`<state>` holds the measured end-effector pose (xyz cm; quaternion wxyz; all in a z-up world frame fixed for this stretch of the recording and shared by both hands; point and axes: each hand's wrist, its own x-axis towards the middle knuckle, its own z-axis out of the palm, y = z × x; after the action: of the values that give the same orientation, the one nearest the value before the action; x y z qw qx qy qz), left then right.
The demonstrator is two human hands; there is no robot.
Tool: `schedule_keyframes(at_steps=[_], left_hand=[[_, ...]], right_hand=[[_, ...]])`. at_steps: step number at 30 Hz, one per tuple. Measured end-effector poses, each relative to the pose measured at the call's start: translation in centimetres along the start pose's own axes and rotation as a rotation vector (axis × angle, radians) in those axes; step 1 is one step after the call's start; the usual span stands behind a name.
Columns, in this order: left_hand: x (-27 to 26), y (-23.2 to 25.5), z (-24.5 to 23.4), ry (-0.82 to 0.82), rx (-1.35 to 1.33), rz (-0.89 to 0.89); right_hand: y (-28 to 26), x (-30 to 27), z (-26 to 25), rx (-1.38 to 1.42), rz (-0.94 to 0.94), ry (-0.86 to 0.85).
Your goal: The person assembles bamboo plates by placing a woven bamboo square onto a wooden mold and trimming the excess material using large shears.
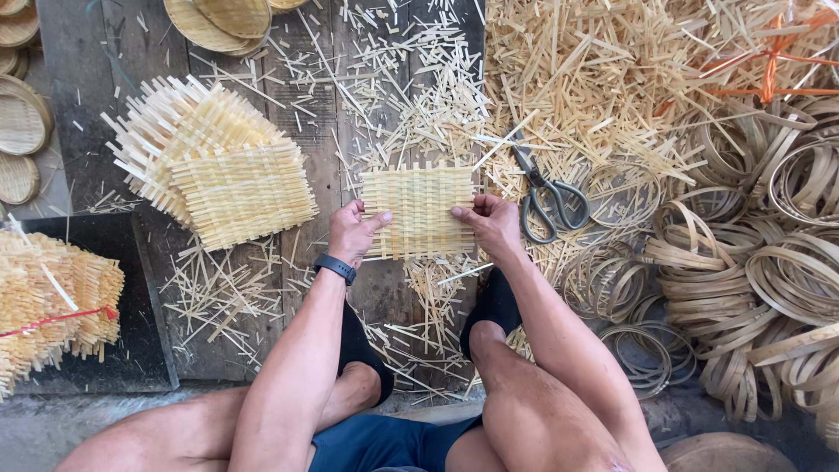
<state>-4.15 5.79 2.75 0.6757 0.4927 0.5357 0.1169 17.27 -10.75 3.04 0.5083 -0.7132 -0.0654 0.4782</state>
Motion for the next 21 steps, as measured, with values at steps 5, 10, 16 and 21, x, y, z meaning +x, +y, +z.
schedule_keyframes(at_steps=[5,10,16,21], left_hand=[[0.4,-1.0,-0.5,-0.023,-0.048,-0.009],[-0.3,0.5,-0.1,-0.011,-0.041,-0.024],[-1.9,3.4,-1.1,0.309,0.198,-0.013],[-1.3,1.4,-2.2,0.399,0.249,0.097]], right_hand=[[1.7,0.7,1.0,0.045,-0.073,0.051],[1.9,1.0,-4.6,-0.118,-0.208,0.313],[2.1,2.4,-19.9,-1.338,-0.166,0.54],[0.4,5.1,-23.9,-1.698,-0.708,0.629]])
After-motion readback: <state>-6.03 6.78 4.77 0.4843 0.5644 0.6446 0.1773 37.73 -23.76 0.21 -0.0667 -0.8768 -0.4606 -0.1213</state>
